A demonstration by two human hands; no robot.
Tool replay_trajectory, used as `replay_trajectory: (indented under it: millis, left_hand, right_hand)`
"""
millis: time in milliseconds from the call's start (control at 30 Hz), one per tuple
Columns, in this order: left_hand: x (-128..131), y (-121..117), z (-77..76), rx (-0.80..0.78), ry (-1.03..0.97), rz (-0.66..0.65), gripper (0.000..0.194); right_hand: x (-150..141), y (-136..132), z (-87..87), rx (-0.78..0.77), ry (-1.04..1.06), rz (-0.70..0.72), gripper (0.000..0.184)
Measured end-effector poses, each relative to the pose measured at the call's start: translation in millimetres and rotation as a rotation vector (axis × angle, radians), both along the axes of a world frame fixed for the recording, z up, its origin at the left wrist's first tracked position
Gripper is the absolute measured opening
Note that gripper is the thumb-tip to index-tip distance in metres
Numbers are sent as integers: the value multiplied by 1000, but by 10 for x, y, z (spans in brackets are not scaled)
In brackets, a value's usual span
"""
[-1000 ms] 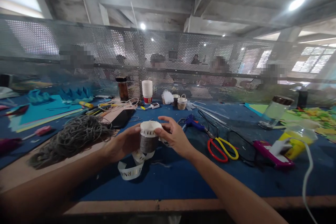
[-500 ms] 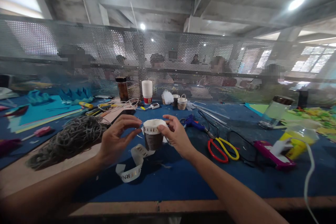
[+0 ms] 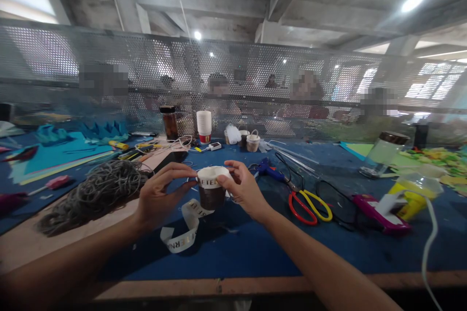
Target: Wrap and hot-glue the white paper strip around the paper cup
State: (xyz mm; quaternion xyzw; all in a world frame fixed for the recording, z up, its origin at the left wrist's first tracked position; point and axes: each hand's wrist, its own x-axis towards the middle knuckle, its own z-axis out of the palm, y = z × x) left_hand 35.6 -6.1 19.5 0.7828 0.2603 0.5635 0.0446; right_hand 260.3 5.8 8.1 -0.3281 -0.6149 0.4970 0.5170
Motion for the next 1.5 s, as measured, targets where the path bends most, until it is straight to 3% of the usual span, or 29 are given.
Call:
replay_trajectory:
  millis: [300, 400, 533, 600, 733, 1033, 1167, 1267, 1367, 1433, 1500]
  left_hand:
    - [51, -53, -5, -206, -114, -45, 14]
    - [95, -43, -14, -446, -244, -115, 25]
    - [157, 16, -69, -828, -322, -287, 54]
    - [188, 37, -107, -926, -349, -357, 64]
    - [251, 26, -164, -1028, -353, -439, 66]
    - [402, -105, -95, -1045, -485, -364, 55]
    - [405, -84, -108, -982, -456, -280, 54]
    - [358, -42, -140, -903, -391, -188, 52]
    - [307, -7, -161, -820, -326, -81, 49]
    - [289, 4, -163, -784, -290, -40, 46]
    - [288, 4, -158, -770, -266, -17, 42]
  right_hand:
    - [-4, -11, 27, -37, 7, -37, 56]
    - [-4, -18, 38, -39, 11, -55, 56]
    - [-23, -42, 46, 9, -16, -84, 55]
    - [-46, -58, 40, 38, -28, -86, 55]
    - [-102, -85, 19, 63, -41, -74, 51]
    - [-154, -104, -12, 90, -85, -110, 53]
    - [-140, -100, -49, 204, -200, -197, 49]
    - [-88, -105, -21, 373, -320, -343, 43]
    - [-29, -159, 65, 651, -414, -487, 33]
    - [-18, -225, 118, 859, -490, -472, 28]
    - [-37, -297, 143, 1015, -573, -360, 33]
